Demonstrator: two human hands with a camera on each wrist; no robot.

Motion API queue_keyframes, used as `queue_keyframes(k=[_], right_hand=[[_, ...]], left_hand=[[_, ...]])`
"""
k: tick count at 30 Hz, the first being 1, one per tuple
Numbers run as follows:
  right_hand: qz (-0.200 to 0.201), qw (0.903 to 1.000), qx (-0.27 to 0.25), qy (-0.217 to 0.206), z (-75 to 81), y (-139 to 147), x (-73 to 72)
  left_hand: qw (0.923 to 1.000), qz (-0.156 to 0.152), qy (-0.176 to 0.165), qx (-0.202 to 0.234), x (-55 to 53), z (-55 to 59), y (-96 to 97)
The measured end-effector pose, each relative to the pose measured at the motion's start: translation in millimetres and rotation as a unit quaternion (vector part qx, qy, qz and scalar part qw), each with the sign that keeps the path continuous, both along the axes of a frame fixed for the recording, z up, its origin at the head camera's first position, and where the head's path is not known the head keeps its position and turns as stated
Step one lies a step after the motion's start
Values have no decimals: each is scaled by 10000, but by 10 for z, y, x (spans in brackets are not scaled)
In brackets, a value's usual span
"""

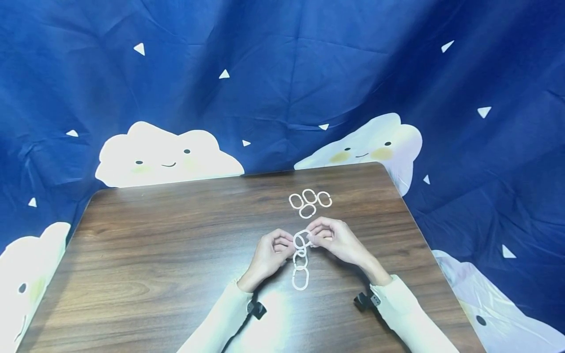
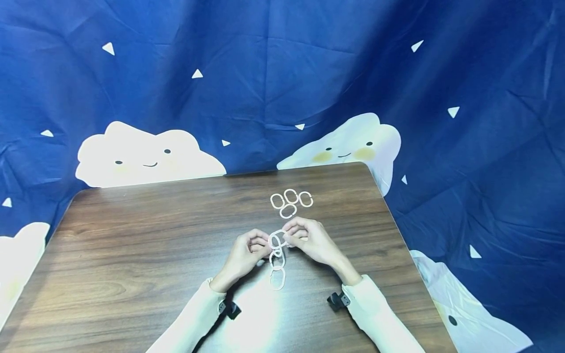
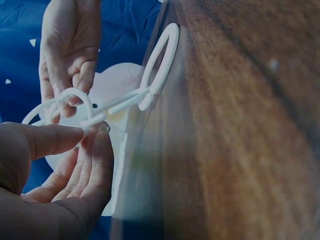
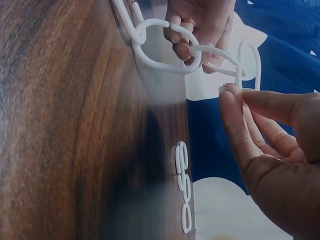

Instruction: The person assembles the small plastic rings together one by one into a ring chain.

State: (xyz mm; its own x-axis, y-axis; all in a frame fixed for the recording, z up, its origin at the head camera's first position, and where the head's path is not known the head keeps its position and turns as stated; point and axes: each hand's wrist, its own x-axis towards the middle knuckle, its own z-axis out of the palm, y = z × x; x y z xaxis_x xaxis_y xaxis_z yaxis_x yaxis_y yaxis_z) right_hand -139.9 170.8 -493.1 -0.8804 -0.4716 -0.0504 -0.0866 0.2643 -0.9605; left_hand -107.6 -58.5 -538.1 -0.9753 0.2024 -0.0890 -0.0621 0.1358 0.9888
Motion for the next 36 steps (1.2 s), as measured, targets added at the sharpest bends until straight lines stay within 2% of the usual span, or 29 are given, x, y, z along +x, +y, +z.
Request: queue_keyframes(k=[5,13,23,28,36], right_hand=[[-46,10000,29,-38,2,-16,-2],[-149,9994,251,157,-13,-34,-11],[-425,9972,508,349,-4,27,-63],[-616,9958,541,412,34,74,-93],[-596,9965,439,379,49,61,-110]], left_hand=[[10000,-45,13,-38,-4,9,0],[9999,-118,-70,81,-6,30,21],[10000,-31,-47,-20,-6,27,0],[10000,-42,89,-6,-4,31,-24],[9997,-19,118,-233,-5,20,-49]])
